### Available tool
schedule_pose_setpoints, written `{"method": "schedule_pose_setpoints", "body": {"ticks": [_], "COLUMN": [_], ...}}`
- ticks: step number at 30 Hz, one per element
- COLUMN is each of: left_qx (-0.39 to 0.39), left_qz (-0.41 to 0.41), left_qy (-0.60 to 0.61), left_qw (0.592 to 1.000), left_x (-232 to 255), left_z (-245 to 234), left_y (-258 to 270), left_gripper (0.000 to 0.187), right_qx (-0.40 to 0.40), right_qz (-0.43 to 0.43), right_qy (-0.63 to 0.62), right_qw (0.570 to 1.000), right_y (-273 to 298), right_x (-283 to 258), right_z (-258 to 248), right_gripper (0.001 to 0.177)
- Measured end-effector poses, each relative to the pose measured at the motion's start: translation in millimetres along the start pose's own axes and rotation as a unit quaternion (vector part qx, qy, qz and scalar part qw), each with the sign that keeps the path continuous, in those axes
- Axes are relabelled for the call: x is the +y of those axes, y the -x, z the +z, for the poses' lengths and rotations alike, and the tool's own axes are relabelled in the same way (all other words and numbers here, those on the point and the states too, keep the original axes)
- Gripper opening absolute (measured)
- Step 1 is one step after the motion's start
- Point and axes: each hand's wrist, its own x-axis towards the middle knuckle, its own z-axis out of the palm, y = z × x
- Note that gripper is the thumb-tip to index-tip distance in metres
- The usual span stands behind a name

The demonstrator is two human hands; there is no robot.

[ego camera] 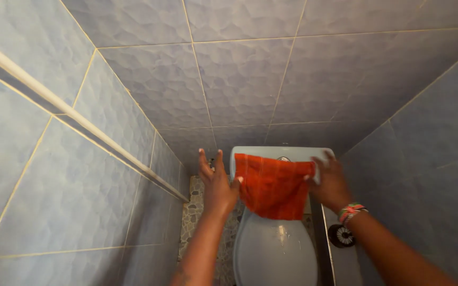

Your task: The person cleans the exterior and interior of a toilet using a cloth and then mops the surrounding floor.

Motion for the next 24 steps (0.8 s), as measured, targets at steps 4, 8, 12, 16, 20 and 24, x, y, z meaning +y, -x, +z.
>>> {"method": "schedule_pose_setpoints", "body": {"ticks": [4,8,12,16,20,24], "left_qx": [-0.018,-0.027,-0.019,0.067,0.007,-0.182], "left_qz": [-0.019,-0.074,-0.071,-0.035,-0.166,-0.294], "left_qy": [0.054,0.086,0.040,0.116,0.128,0.148], "left_qw": [0.998,0.993,0.996,0.990,0.978,0.927], "left_x": [-36.2,-113.4,-221.6,-287.2,-277.2,-234.7], "left_z": [27.2,69.6,128.3,217.0,245.1,217.9], "left_y": [28.0,69.6,104.9,150.4,163.0,152.4], "left_gripper": [0.087,0.082,0.080,0.066,0.071,0.072], "right_qx": [-0.131,-0.290,-0.255,-0.219,-0.167,-0.063], "right_qz": [-0.241,-0.249,-0.205,-0.200,-0.187,-0.144], "right_qy": [-0.016,0.040,0.026,0.020,0.014,0.022], "right_qw": [0.961,0.923,0.945,0.955,0.968,0.987], "right_y": [-10.3,-20.6,-26.7,-53.4,-78.5,-92.9], "right_x": [-42.2,-82.2,-113.1,-127.9,-127.1,-110.7], "right_z": [49.5,92.4,124.8,147.3,156.0,158.9], "right_gripper": [0.064,0.064,0.072,0.072,0.070,0.069]}}
